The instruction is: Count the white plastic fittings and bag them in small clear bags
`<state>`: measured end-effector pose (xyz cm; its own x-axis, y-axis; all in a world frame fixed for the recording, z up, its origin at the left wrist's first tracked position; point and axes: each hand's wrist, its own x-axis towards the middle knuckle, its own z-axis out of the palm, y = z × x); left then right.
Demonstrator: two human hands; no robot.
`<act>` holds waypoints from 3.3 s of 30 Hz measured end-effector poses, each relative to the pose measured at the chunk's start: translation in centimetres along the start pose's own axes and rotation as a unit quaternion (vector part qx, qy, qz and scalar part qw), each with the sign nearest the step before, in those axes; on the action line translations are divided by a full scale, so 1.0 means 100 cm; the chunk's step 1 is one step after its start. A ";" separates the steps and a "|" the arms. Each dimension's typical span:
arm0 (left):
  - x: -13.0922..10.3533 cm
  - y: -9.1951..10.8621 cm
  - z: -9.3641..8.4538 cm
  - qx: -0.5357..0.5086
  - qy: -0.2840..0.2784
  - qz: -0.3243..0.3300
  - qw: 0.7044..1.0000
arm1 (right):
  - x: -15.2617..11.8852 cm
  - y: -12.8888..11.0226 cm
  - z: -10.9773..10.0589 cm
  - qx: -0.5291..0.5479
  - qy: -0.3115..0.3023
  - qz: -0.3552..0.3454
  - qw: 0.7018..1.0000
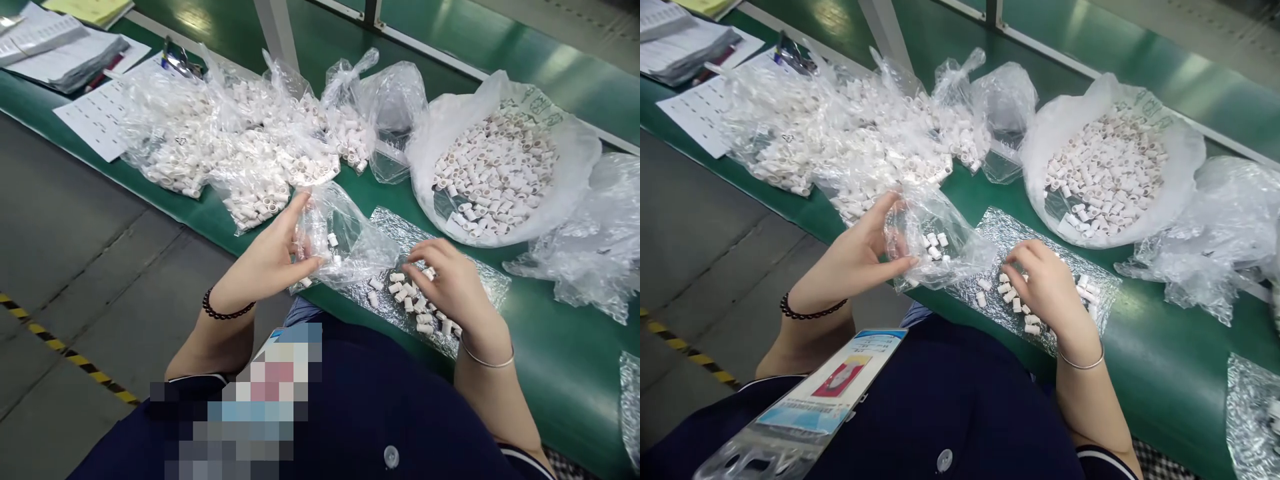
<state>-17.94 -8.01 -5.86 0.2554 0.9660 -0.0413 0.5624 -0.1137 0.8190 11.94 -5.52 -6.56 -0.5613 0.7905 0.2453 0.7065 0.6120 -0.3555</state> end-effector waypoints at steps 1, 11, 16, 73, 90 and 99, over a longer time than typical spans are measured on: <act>0.000 -0.002 -0.002 0.002 0.007 -0.002 1.000 | -0.004 0.002 0.001 -0.035 -0.076 0.005 0.996; 0.001 0.005 0.006 -0.031 -0.023 0.010 0.999 | -0.002 0.008 0.032 -0.122 -0.287 -0.013 0.950; 0.000 0.006 0.009 -0.036 -0.031 -0.003 0.999 | 0.005 0.021 0.041 -0.082 -0.273 -0.047 0.957; -0.005 0.001 0.002 -0.025 -0.032 0.007 0.999 | -0.023 0.082 -0.010 -0.138 -0.163 0.134 0.968; 0.004 0.022 0.018 -0.041 -0.087 0.012 0.995 | -0.006 -0.032 -0.004 0.017 0.200 -0.110 0.973; -0.001 0.010 0.009 -0.043 -0.073 0.007 0.996 | -0.013 0.021 -0.021 -0.101 -0.045 0.081 0.991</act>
<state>-16.70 -8.39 -5.58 0.3782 0.9194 -0.1079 0.4899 -0.0998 0.8661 15.09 -5.22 -5.81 -0.4631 0.8789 0.1140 0.8573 0.4769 -0.1940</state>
